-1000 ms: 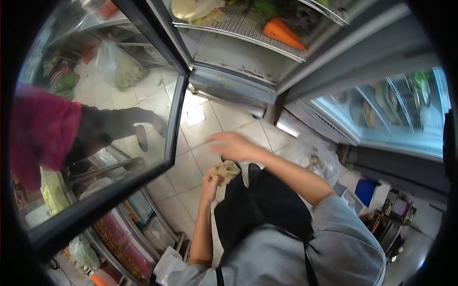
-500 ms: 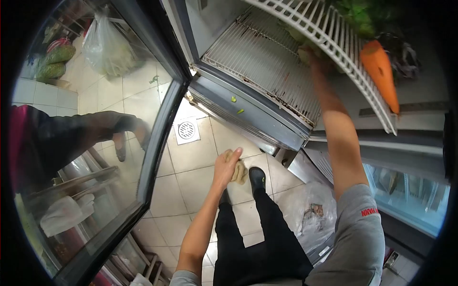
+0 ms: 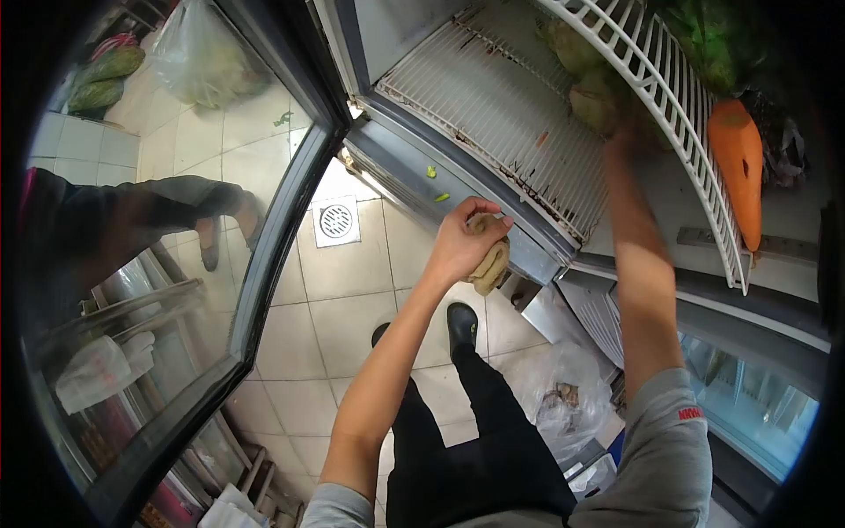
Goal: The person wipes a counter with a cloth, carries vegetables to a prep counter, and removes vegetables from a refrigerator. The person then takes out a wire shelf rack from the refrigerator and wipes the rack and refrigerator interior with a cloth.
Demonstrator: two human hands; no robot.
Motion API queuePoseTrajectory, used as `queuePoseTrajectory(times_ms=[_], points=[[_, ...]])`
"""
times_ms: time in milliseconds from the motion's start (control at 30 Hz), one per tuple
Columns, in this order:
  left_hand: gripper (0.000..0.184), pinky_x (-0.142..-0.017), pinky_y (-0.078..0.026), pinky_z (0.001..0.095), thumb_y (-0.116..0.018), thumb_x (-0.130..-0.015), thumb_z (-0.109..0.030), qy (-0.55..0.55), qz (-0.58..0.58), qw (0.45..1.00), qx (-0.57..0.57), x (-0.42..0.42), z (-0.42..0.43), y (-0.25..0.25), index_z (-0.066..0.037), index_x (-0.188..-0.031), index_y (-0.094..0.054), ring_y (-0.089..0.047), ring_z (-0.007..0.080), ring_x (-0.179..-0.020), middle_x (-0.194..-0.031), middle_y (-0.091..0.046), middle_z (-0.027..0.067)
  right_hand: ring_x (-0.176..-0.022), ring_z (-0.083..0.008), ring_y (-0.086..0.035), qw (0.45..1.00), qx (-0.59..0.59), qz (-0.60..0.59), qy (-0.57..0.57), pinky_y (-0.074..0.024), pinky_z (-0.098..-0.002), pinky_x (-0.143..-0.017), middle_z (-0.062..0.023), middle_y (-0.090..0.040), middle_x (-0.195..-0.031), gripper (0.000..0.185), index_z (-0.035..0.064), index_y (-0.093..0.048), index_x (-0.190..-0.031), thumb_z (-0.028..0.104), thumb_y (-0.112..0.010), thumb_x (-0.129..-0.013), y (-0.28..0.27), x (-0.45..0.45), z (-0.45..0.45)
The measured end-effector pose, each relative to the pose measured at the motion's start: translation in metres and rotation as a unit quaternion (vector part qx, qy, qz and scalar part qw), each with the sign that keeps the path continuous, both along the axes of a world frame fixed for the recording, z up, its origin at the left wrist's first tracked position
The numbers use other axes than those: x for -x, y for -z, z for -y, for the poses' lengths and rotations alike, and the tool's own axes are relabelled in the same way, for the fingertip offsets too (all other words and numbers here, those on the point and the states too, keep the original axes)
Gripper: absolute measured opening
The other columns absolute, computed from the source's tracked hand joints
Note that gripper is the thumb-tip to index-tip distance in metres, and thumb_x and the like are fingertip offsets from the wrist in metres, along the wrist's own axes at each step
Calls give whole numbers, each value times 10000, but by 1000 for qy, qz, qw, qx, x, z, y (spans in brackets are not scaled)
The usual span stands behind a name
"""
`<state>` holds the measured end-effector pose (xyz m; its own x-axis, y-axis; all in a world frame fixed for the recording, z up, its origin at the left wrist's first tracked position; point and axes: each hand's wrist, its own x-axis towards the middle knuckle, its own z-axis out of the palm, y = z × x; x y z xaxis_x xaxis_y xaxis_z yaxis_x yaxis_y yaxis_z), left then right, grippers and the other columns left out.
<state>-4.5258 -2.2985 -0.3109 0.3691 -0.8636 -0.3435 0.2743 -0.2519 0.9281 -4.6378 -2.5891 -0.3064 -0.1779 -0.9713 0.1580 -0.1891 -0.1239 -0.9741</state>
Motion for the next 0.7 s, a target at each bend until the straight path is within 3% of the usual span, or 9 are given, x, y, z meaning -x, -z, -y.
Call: queuePoseTrajectory(times_ms=[100,333,367,433,500,567,633,667,700], points=[[381,-666,-445,277,-667,-693,-319,-12,88,996,26,-7,19,5,-23,-896,-539,-555,167,-701,-798,-577,100,-1084,-303,-413,985,-63,79,-139,-392,-377,-889,-167,-377,-1190,788,22,-305,-1192,412,-693,-629,-26,2,19],[707,-811,-434,360,-681,-612,-454,5,293,950,110,1,147,-9,-28,-1122,-440,-549,319,-948,-1044,-546,195,-1090,-289,-420,991,49,45,-116,-388,-379,-891,-147,-399,-1196,704,28,-344,-1199,450,-616,-706,-2,17,10],[706,-828,-425,366,-666,-615,-470,40,329,939,89,6,167,-18,-38,-1130,-450,-534,319,-976,-1069,-530,205,-1091,-287,-421,988,45,87,-122,-387,-379,-891,-145,-402,-1197,694,29,-349,-1200,456,-605,-717,-2,23,4],[707,-844,-417,371,-652,-619,-485,61,364,927,70,13,204,-29,-47,-1139,-460,-519,318,-1004,-1094,-514,215,-1097,-260,-434,923,-23,357,-140,-378,-369,-897,-103,-430,-1212,541,91,-412,-1205,468,-445,-818,-16,13,-6],[785,-827,-427,426,-645,-648,-363,193,433,880,34,23,241,-36,-61,-1262,-262,-490,357,-1030,-1240,-370,222,-1103,-261,-426,917,-42,376,-126,-375,-373,-900,-104,-423,-1216,537,97,-408,-1209,464,-447,-819,-27,11,-6],[695,-822,-433,419,-583,-689,-363,101,574,804,118,41,286,8,-176,-1284,-277,-463,328,-1077,-1219,-384,220,-1110,-263,-419,928,-45,354,-108,-372,-377,-904,-105,-417,-1221,533,104,-403,-1214,460,-449,-821,-34,4,-2],[703,-813,-439,414,-632,-638,-398,-28,608,773,177,41,306,29,-222,-1254,-343,-495,311,-1040,-1162,-452,186,-1116,-264,-412,929,-49,353,-99,-368,-381,-907,-106,-411,-1226,529,110,-399,-1218,456,-451,-822,-38,-3,-2],[739,-814,-437,413,-680,-580,-432,44,555,817,150,37,300,23,-220,-1226,-390,-521,309,-994,-1091,-511,167,-1120,-265,-408,929,-51,354,-96,-367,-383,-908,-107,-408,-1229,527,113,-396,-1220,454,-452,-822,-40,-5,-3],[739,-814,-437,413,-680,-580,-432,38,559,815,152,26,286,5,-220,-1226,-390,-521,309,-994,-1091,-511,167,-1123,-265,-404,930,-53,353,-92,-365,-385,-910,-108,-404,-1231,525,116,-394,-1222,453,-453,-823,-40,-7,-6]])
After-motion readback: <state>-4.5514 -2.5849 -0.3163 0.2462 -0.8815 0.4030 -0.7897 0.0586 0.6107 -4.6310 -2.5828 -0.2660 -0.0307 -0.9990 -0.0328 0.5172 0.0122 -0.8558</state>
